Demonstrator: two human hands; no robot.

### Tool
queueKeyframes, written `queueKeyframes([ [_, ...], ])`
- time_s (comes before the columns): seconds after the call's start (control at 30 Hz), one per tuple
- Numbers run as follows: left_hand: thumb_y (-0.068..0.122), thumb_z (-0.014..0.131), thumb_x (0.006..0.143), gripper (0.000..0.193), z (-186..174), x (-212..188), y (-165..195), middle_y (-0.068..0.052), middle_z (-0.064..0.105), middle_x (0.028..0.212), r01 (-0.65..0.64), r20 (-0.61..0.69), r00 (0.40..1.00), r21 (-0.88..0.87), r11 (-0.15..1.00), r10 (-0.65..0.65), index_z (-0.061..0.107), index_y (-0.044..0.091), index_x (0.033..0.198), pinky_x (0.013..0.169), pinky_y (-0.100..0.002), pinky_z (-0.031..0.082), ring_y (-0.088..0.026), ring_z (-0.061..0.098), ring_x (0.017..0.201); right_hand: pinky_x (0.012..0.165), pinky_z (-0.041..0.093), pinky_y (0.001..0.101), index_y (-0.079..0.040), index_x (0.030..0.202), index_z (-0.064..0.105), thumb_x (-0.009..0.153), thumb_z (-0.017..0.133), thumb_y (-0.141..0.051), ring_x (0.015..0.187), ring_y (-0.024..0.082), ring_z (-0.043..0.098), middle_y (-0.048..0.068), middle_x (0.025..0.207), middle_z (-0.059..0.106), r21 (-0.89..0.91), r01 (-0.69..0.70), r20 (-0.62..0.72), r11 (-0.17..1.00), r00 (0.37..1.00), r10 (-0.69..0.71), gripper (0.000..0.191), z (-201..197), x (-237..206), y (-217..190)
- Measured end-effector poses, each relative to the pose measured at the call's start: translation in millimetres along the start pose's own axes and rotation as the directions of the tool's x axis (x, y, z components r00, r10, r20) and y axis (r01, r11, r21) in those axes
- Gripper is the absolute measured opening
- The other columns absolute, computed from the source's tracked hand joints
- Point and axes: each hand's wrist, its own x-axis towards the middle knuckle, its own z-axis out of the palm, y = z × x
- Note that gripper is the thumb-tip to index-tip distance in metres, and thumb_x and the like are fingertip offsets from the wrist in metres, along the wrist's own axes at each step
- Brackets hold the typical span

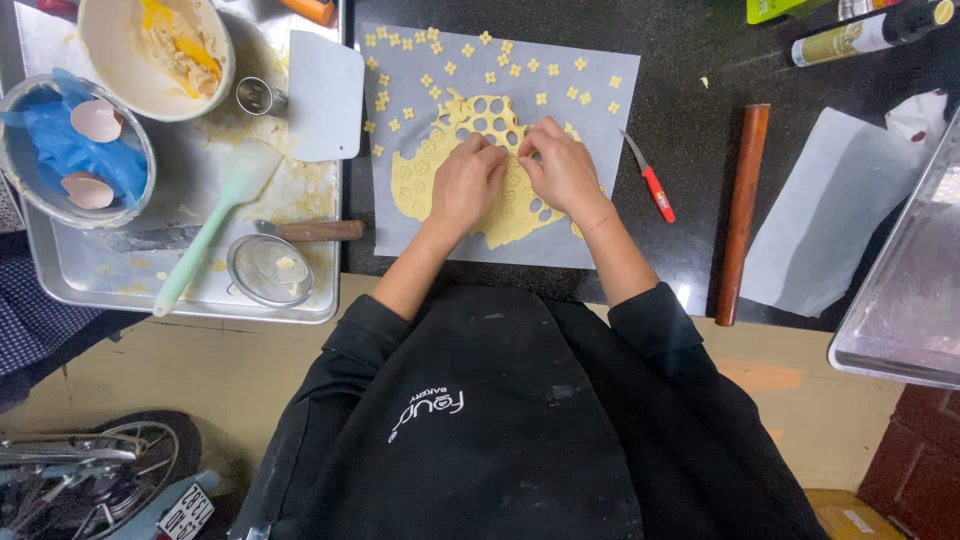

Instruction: The person peels small yellow flower-shaped dough pieces off a silicone mat and presses dough into a purple flower-shaped mold, then removes the molded flower and places it on the mat. They repeat this molding and peeling cycle throughout the clip.

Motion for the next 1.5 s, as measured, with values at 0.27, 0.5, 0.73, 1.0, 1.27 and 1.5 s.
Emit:
queueKeyframes([
  [0.27,0.015,0.073,0.085,0.013,7.9,11.8,-6.4,-0.01,0.066,0.096,0.01,0.041,0.999,-0.065,0.998,-0.007,0.076,0.008,0.095,0.073,-0.045,0.053,-0.032,0.068,0.084,0.072,0.05,0.0407,-0.003,0.1,0.062,0.093,0.07,-0.006,0.081,0.032,0.064,0.01,0.09,0.07,0.17,-0.124,0.056,0.978,0.992,0.116,0.011,-3.7,-1.8,-0.5],
  [0.5,0.017,0.069,0.09,0.011,9.4,14.0,-7.6,-0.01,0.065,0.096,0.046,0.091,0.995,-0.076,0.996,-0.039,0.073,0.007,0.091,0.071,-0.046,0.053,-0.033,0.067,0.082,0.074,0.053,0.0284,-0.001,0.104,0.063,0.093,0.069,-0.005,0.085,0.014,0.069,0.008,0.093,0.073,0.389,-0.19,0.037,0.901,0.981,0.191,0.013,2.1,-1.7,6.5],
  [0.73,0.017,0.065,0.093,0.009,8.1,13.6,-8.7,-0.012,0.061,0.098,-0.018,0.112,0.993,-0.01,1.0,0.019,0.067,0.008,0.092,0.07,-0.049,0.051,-0.036,0.064,0.082,0.071,0.052,0.0326,-0.002,0.103,0.064,0.093,0.069,-0.005,0.076,0.021,0.068,0.009,0.092,0.074,0.304,-0.284,0.034,0.909,0.957,0.288,0.012,3.6,-3.0,8.5],
  [1.0,0.017,0.063,0.095,0.008,3.4,10.6,-11.6,-0.011,0.059,0.098,-0.017,0.155,0.987,-0.098,0.995,0.032,0.062,0.009,0.095,0.073,-0.048,0.05,-0.035,0.064,0.087,0.081,0.053,0.0381,-0.007,0.102,0.07,0.094,0.061,-0.002,0.093,0.029,0.068,0.008,0.104,0.068,0.118,-0.057,-0.025,0.991,0.998,0.06,0.013,-2.3,-7.2,0.9],
  [1.27,0.017,0.063,0.095,0.008,1.1,10.3,-10.6,-0.011,0.058,0.097,-0.016,0.161,0.986,-0.106,0.994,0.033,0.062,0.009,0.095,0.072,-0.046,0.05,-0.034,0.064,0.088,0.087,0.053,0.0363,-0.004,0.103,0.07,0.087,0.071,-0.01,0.101,0.029,0.066,0.009,0.116,0.064,0.2,-0.014,0.028,0.98,1.0,0.008,0.017,-10.0,-10.1,-5.2],
  [1.5,0.015,0.063,0.096,0.006,2.7,9.6,-8.9,-0.01,0.059,0.097,-0.01,0.097,0.995,-0.08,0.997,0.018,0.063,0.009,0.094,0.072,-0.046,0.051,-0.033,0.065,0.086,0.087,0.053,0.0337,-0.003,0.096,0.068,0.09,0.075,-0.011,0.1,0.023,0.068,0.007,0.112,0.065,0.284,-0.093,-0.02,0.954,0.994,0.103,0.012,0.8,-13.4,10.9],
])
